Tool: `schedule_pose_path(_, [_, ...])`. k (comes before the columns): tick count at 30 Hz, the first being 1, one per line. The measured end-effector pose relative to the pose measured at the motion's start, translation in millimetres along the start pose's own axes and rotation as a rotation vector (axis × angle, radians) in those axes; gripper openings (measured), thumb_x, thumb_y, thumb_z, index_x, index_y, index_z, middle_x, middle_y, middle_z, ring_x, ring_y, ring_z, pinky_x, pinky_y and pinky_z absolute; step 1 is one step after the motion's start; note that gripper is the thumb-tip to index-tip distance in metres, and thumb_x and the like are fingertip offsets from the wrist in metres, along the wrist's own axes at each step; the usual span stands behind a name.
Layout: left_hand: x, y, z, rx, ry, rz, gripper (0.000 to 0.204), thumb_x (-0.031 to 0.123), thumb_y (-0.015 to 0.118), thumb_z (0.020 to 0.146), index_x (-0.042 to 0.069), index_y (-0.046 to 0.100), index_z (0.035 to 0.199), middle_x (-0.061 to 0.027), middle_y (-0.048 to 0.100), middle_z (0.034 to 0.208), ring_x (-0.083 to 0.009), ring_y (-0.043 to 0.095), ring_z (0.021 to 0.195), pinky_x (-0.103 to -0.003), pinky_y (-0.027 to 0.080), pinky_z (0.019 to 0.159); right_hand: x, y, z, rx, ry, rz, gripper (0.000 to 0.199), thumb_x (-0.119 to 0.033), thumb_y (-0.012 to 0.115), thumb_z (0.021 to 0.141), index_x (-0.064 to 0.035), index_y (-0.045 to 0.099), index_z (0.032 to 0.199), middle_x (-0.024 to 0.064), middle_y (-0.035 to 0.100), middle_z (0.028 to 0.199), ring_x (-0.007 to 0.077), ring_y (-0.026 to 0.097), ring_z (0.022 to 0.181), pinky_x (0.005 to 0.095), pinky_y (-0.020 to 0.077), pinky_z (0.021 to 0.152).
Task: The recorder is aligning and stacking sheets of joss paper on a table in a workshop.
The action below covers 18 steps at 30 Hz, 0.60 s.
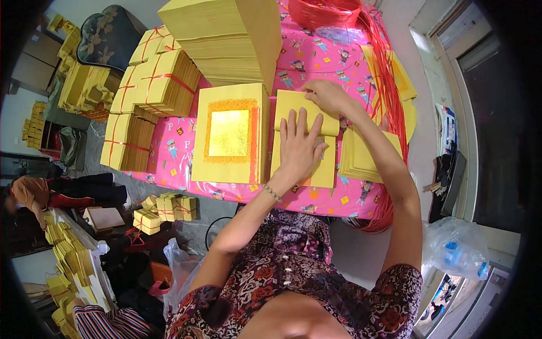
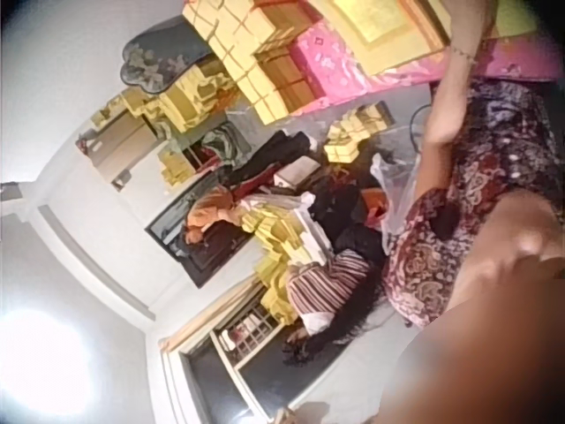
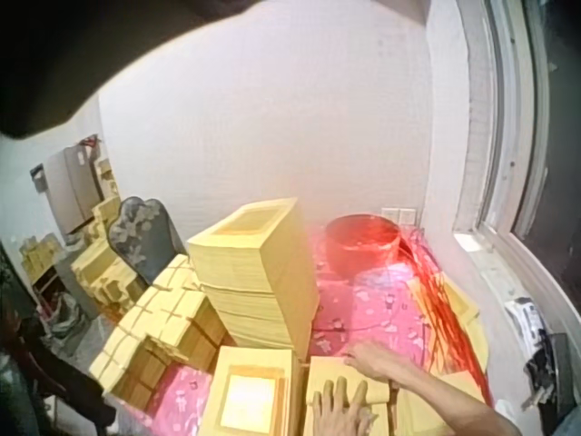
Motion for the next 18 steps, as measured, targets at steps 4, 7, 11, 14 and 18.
schedule_pose_path(4, [-1.0, 0.3, 0.6, -0.009, -0.005, -0.006, 0.072, 0.045, 0.06, 0.092, 0.019, 0.035, 0.154, -0.0234, 0.032, 0.152, -0.0454, 0.026, 0.141, -0.059, 0.019, 0.115, 3.9, 8.0, 8.0, -0.075, -0.005, 0.048, 0.028, -0.023, 0.06, 0.094, -0.0037, 0.066, 0.113, 0.0165, 0.068, 0.113, 0.0347, 0.063, 0.109, 0.0465, 0.0494, 0.093])
schedule_pose_path(7, [-1.5, 2.0, 1.5, 0.0, -0.001, -0.007, 0.072, 0.045, 0.061, 0.091, 0.019, 0.035, 0.153, -0.0238, 0.033, 0.151, -0.0454, 0.027, 0.14, -0.059, 0.019, 0.115, 6.6, 10.0, 10.3, -0.057, -0.019, 0.053, 0.025, -0.021, 0.061, 0.093, -0.0029, 0.066, 0.11, 0.0164, 0.068, 0.112, 0.0355, 0.063, 0.106, 0.0457, 0.0496, 0.091])
schedule_pose_path(11, [-2.2, 2.3, 0.8, -0.02, -0.019, -0.095, 0.071, 0.039, 0.062, 0.091, 0.013, 0.036, 0.152, -0.0263, 0.034, 0.148, -0.0476, 0.025, 0.141, -0.06, 0.016, 0.116, 5.9, 6.8, 12.7, -0.084, -0.025, 0.079, 0.025, -0.021, 0.063, 0.091, -0.0041, 0.066, 0.108, 0.0165, 0.069, 0.107, 0.0362, 0.064, 0.103, 0.0464, 0.0506, 0.088])
schedule_pose_path(14, [-1.1, -0.7, 1.5, -0.038, -0.022, -0.108, 0.071, 0.04, 0.061, 0.091, 0.013, 0.036, 0.151, -0.026, 0.037, 0.146, -0.0478, 0.027, 0.139, -0.06, 0.016, 0.116, 5.4, 5.6, 11.3, -0.06, -0.043, 0.059, 0.025, -0.021, 0.064, 0.09, -0.005, 0.066, 0.109, 0.0166, 0.07, 0.105, 0.0365, 0.065, 0.101, 0.0465, 0.0509, 0.087])
schedule_pose_path(18, [-0.9, -3.0, -0.5, -0.015, -0.028, -0.14, 0.07, 0.042, 0.061, 0.091, 0.011, 0.038, 0.15, -0.0254, 0.038, 0.145, -0.0481, 0.028, 0.139, -0.062, 0.017, 0.115, 4.0, 5.1, 12.1, -0.093, -0.015, 0.055, 0.025, -0.023, 0.064, 0.092, -0.0089, 0.066, 0.112, 0.0171, 0.07, 0.105, 0.0348, 0.065, 0.103, 0.0469, 0.0506, 0.09])
Point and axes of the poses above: each hand's wrist, its own z-axis towards the middle knuckle, its own y-axis out of the palm, x = y × z, the point moved 3 cm from there along z, towards the middle knuckle
